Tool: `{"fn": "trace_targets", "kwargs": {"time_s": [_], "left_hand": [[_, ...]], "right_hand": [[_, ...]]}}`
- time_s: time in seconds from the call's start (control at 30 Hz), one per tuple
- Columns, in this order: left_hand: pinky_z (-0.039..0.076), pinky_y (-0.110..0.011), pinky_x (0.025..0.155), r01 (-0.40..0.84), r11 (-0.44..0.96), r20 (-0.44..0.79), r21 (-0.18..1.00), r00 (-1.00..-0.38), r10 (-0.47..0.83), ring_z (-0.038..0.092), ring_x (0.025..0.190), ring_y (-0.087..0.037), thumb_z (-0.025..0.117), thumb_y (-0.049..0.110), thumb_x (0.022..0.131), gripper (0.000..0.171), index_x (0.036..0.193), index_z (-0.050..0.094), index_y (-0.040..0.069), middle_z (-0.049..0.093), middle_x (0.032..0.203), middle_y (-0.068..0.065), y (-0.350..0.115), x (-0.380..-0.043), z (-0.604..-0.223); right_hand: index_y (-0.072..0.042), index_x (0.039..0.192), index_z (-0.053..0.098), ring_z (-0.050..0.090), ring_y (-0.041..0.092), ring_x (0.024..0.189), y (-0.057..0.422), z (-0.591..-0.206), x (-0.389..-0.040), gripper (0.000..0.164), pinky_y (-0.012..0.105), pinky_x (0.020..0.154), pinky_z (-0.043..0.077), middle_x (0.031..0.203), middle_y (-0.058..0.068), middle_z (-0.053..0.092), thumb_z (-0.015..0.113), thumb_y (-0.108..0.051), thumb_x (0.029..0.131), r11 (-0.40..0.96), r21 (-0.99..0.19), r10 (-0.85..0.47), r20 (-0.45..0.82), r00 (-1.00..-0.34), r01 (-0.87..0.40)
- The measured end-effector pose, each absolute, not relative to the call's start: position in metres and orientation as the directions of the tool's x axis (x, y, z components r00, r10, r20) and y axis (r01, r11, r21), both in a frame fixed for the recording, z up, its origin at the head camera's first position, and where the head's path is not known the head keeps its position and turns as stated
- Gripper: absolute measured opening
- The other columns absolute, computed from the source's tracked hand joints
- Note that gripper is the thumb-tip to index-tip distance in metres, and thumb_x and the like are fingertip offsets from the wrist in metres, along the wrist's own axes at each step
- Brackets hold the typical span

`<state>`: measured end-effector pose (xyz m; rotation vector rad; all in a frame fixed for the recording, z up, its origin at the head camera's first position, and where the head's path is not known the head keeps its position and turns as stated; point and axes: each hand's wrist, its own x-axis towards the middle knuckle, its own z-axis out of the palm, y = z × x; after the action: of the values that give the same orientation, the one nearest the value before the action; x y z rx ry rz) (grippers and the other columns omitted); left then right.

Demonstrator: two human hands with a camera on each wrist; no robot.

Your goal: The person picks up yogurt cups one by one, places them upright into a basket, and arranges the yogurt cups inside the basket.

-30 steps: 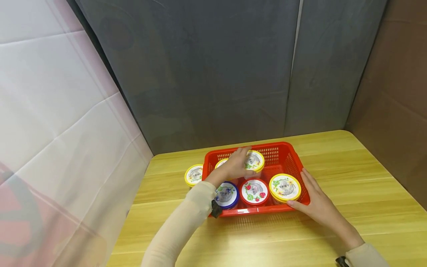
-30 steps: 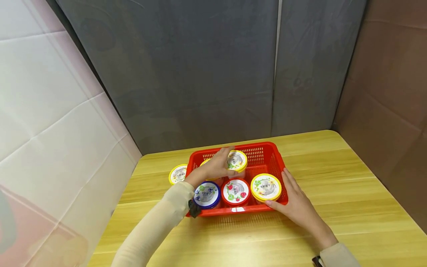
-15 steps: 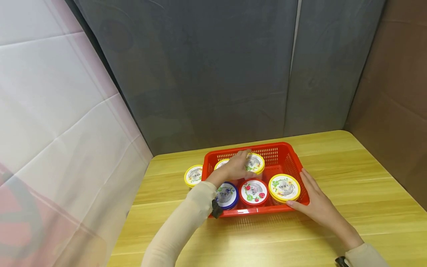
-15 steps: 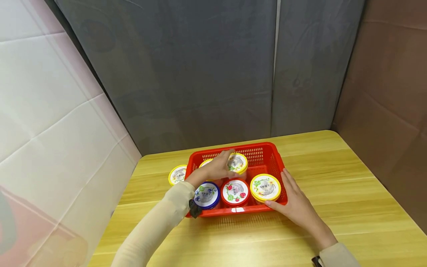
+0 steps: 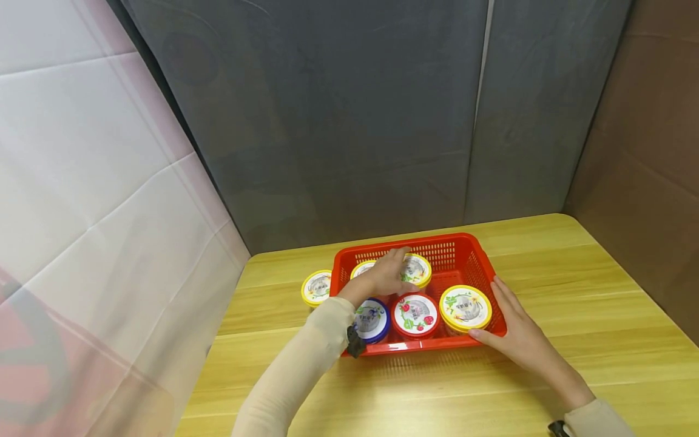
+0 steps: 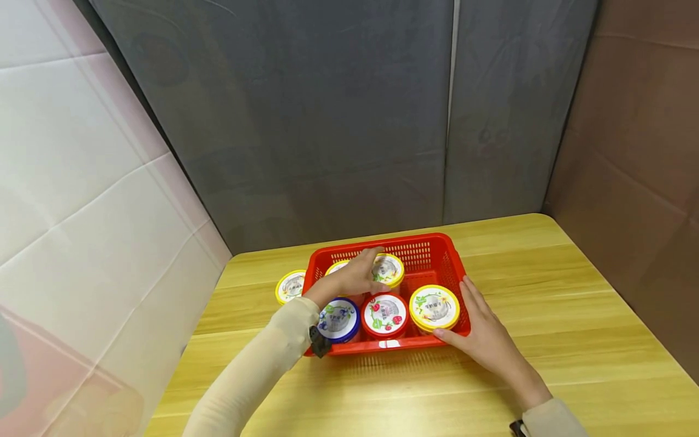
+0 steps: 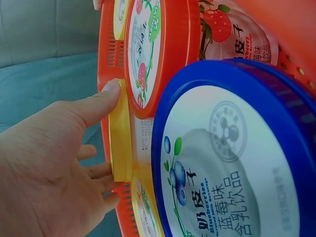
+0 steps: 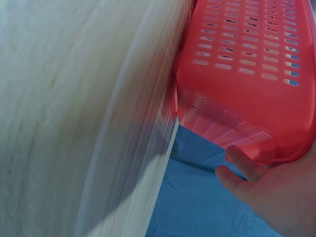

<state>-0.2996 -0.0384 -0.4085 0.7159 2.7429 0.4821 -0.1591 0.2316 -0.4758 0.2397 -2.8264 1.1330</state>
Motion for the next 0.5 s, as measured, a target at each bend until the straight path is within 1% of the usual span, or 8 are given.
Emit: {"fn": "trace_targets", "kwargs": {"time_s": [0.2, 0.3, 0.5], "left_hand": [[0.033, -0.047, 0.121, 0.399, 0.816, -0.181, 0.418, -0.844, 0.505, 0.035, 0.148, -0.028, 0.076, 0.045, 0.084, 0.098, 0.157, 0.018, 0.015, 0.034, 0.158, -0.01, -0.0356, -0.2974, -0.4074], [0.032, -0.047, 0.121, 0.395, 0.818, -0.184, 0.417, -0.845, 0.502, 0.035, 0.148, -0.028, 0.076, 0.045, 0.084, 0.098, 0.158, 0.017, 0.016, 0.033, 0.159, -0.009, -0.034, -0.2972, -0.4084], [0.03, -0.049, 0.122, 0.388, 0.826, -0.206, 0.409, -0.843, 0.497, 0.03, 0.151, -0.029, 0.074, 0.047, 0.085, 0.098, 0.158, 0.016, 0.016, 0.029, 0.162, -0.009, -0.0344, -0.2974, -0.41]], "right_hand": [[-0.007, 0.16, 0.007, 0.028, 0.053, 0.143, 0.2316, -0.4753, -0.1592, 0.117, 0.076, 0.102, 0.034, 0.168, 0.015, 0.007, 0.077, -0.056, 0.079, 0.716, -0.676, -0.111, 0.136, -0.985, -0.174], [-0.007, 0.16, 0.007, 0.028, 0.053, 0.143, 0.232, -0.4757, -0.1593, 0.117, 0.076, 0.101, 0.035, 0.168, 0.015, 0.006, 0.077, -0.056, 0.079, 0.716, -0.676, -0.112, 0.137, -0.984, -0.175], [-0.007, 0.16, 0.007, 0.028, 0.053, 0.143, 0.2324, -0.4763, -0.1592, 0.117, 0.076, 0.101, 0.035, 0.168, 0.015, 0.007, 0.076, -0.055, 0.079, 0.713, -0.677, -0.115, 0.142, -0.983, -0.181]]}}
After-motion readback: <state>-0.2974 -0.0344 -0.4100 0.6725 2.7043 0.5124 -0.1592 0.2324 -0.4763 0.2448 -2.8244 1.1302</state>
